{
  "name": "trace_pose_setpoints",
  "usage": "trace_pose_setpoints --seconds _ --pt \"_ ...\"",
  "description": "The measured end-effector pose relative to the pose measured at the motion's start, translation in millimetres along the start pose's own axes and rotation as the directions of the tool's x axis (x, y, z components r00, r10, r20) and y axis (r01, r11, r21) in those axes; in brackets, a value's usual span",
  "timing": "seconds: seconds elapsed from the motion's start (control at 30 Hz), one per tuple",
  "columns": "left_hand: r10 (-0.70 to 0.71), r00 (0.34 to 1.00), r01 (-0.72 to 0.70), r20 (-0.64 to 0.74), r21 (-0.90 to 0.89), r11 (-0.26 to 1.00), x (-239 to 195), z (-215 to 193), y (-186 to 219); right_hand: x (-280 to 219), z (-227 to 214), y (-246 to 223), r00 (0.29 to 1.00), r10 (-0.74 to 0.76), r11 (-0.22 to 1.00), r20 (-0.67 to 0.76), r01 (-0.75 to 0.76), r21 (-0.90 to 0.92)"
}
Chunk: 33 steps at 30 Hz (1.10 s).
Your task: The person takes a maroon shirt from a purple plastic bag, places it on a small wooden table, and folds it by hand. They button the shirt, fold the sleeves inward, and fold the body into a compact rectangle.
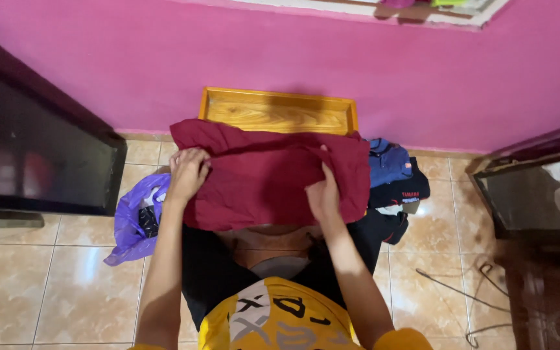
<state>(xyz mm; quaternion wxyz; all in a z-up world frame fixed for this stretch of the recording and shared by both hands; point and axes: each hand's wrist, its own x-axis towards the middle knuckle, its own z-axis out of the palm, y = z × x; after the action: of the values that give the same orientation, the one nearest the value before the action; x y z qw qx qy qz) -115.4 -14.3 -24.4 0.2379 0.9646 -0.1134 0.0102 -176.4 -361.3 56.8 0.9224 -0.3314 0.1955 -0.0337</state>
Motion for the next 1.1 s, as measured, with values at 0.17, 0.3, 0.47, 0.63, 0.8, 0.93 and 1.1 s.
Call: trace_pose_setpoints --seconds 0.17,0.3,0.47,0.63,0.8,0.93,1.1 --pt "-0.006 0.999 0.006 0.039 0.012 1.000 57.7 4.2 -5.2 116.6 -152.2 22.3 0.963 -0.078 0.993 -0.259 0.098 0.064" --pt "0.047 0.999 -0.047 0.007 0.161 0.986 94.9 12.5 -4.8 90.6 -88.2 -39.1 0.917 -0.182 0.981 -0.356 0.195 0.002" --pt "0.085 0.996 -0.088 0.023 0.243 0.966 98.9 25.8 -3.0 117.8 -163.7 -52.0 0.859 -0.401 0.631 -0.319 0.007 -0.776" --pt "-0.105 0.992 0.117 -0.072 0.189 0.975 87.2 -2.5 1.7 117.2 -189.9 -63.9 0.878 -0.477 -0.023 -0.034 -0.051 -0.998" --pt "-0.305 0.949 0.310 0.079 -0.064 0.949 88.5 16.8 -42.6 130.1 -184.1 -66.7 0.941 -0.338 -0.068 0.016 -0.008 -0.998" --pt "-0.157 0.985 0.158 -0.064 0.008 0.987 88.4 31.2 -63.0 111.7 -154.3 -71.7 0.944 -0.330 -0.193 -0.014 -0.082 -0.978" --pt "0.028 0.986 -0.006 -0.167 0.126 0.992 92.7 38.5 -73.0 112.3 -149.9 -66.2 0.940 -0.320 -0.408 0.118 -0.024 -0.913"
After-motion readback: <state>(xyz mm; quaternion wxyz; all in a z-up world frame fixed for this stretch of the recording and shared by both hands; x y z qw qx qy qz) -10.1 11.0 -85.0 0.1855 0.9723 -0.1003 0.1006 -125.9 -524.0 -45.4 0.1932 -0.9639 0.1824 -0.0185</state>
